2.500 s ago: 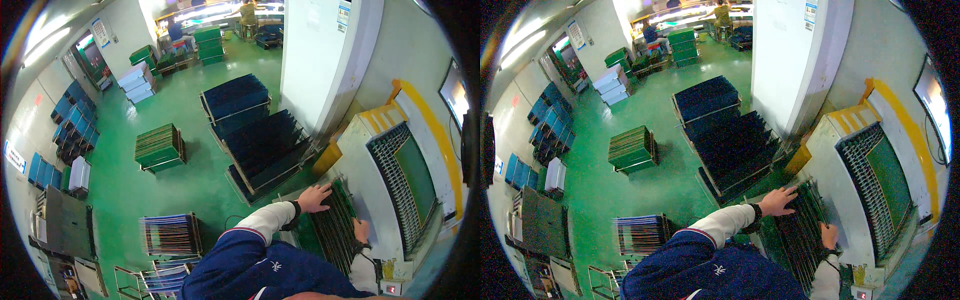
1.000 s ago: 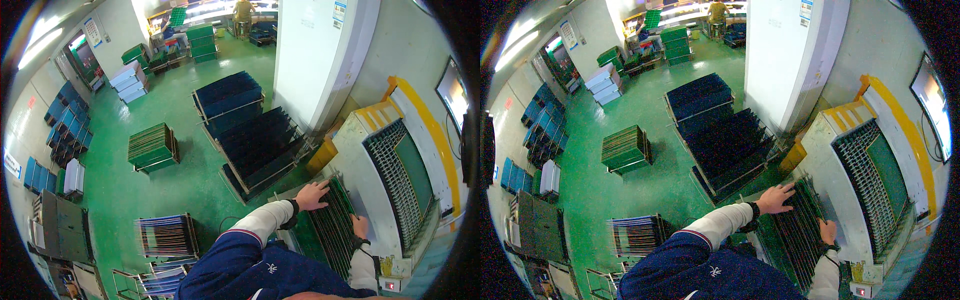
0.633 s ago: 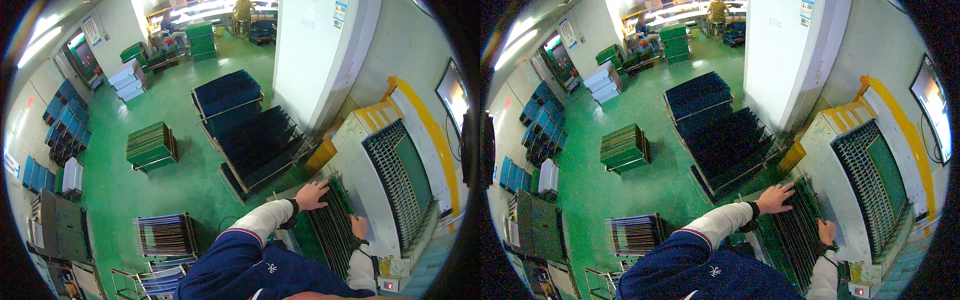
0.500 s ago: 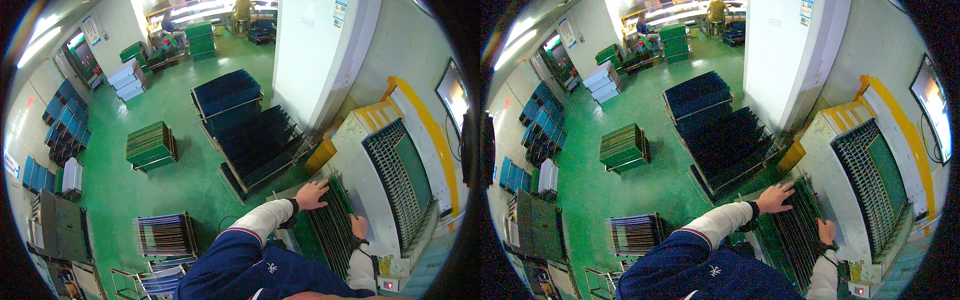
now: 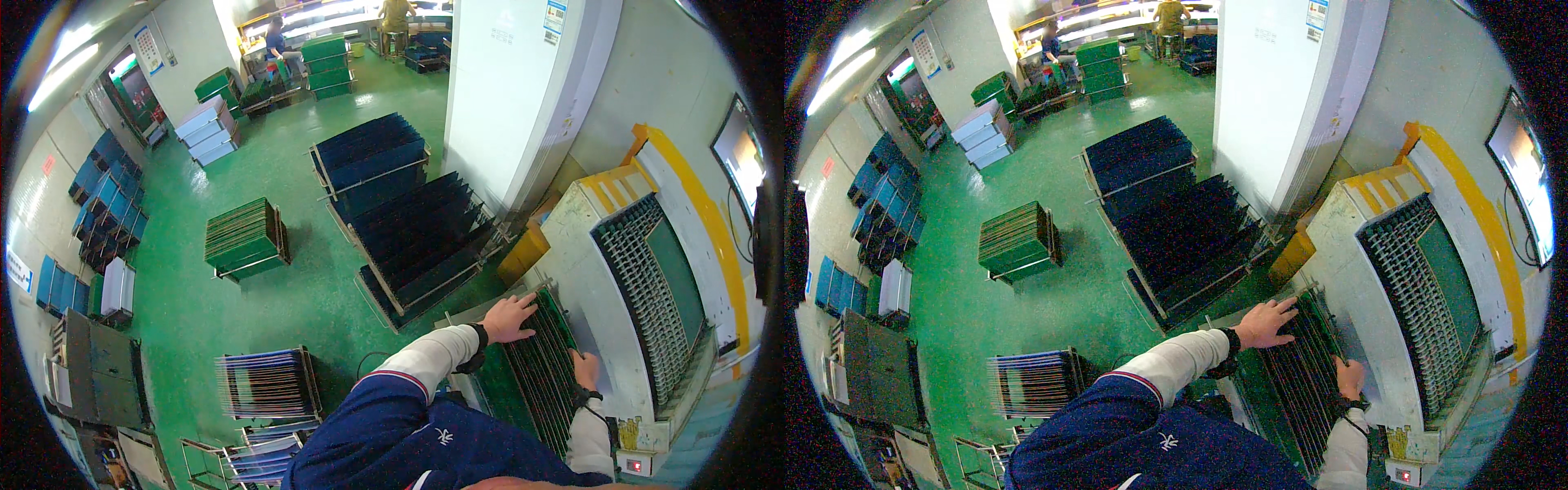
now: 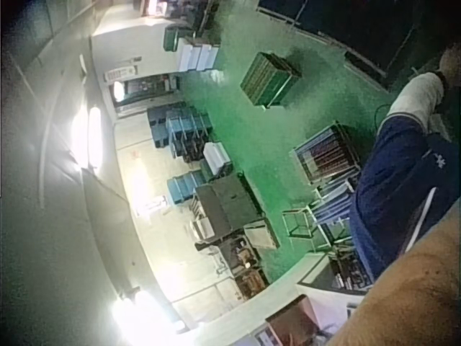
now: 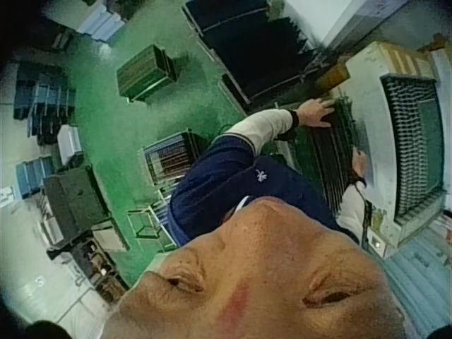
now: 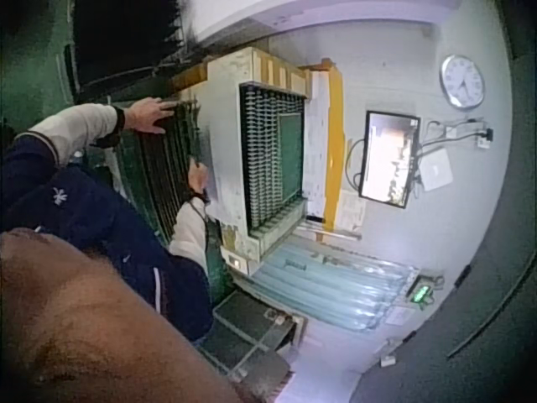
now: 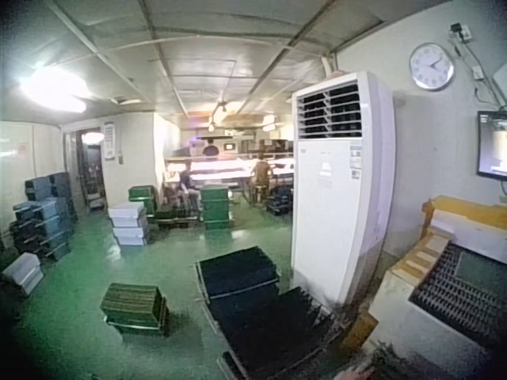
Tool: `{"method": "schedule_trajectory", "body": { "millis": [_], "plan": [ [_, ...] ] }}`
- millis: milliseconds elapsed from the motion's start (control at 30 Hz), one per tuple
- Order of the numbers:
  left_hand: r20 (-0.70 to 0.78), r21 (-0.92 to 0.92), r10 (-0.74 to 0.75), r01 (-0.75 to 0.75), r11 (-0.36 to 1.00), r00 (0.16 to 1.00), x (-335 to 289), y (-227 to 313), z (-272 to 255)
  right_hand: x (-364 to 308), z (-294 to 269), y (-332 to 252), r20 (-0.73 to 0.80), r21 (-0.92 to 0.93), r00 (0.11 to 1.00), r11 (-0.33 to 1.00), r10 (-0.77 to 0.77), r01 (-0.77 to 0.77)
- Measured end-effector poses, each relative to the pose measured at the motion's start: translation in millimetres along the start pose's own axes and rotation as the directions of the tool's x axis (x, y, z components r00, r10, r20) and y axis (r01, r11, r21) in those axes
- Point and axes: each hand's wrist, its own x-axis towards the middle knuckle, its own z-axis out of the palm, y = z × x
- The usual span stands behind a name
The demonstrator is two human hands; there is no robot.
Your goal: Transferring green circuit boards from a drying rack into a processing machine and back.
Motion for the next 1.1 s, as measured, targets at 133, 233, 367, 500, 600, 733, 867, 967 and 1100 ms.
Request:
{"method": "schedule_trajectory", "body": {
  "millis": [133, 233, 367, 500, 600, 733, 867, 967, 1100],
  "plan": [
    [0.005, 0.002, 0.004, -0.004, 1.0, 1.0, 2, 3, 1, 2, 7, 13, -0.055, -0.025, 0.998, 0.999, -0.023, 0.022],
    [0.001, 0.009, -0.001, 0.001, 1.0, 1.0, 0, 0, 1, 3, 3, 2, 0.019, -0.027, 0.999, 0.999, 0.042, -0.042],
    [0.005, 0.004, -0.009, 0.009, 1.0, 1.0, -1, -1, 0, -1, -4, -9, 0.035, -0.043, 0.998, 0.998, 0.054, -0.052],
    [0.006, 0.0, -0.005, 0.005, 1.0, 1.0, 0, 3, 0, -2, -1, 0, 0.007, 0.033, 1.0, 0.999, 0.023, -0.023],
    [-0.013, -0.003, -0.014, 0.014, 1.0, 1.0, 0, 3, 0, -3, -3, -2, 0.005, 0.047, 1.0, 0.999, 0.006, -0.006],
    [-0.019, -0.007, -0.006, 0.006, 1.0, 1.0, 0, 0, 2, -7, -10, -11, 0.008, 0.062, 1.0, 0.998, -0.003, 0.002],
    [-0.006, -0.008, -0.002, 0.002, 1.0, 1.0, 1, 2, 0, -9, -14, -15, 0.049, 0.032, 0.998, 0.999, 0.04, -0.041],
    [0.005, -0.015, -0.009, 0.009, 1.0, 1.0, 0, 2, -2, -11, -14, -17, 0.009, 0.048, 1.0, 0.999, -0.011, 0.01],
    [0.001, -0.018, -0.005, 0.005, 1.0, 1.0, 1, 3, -2, -9, -12, -12, 0.022, 0.077, 1.0, 0.997, 0.014, -0.016]
  ]
}}
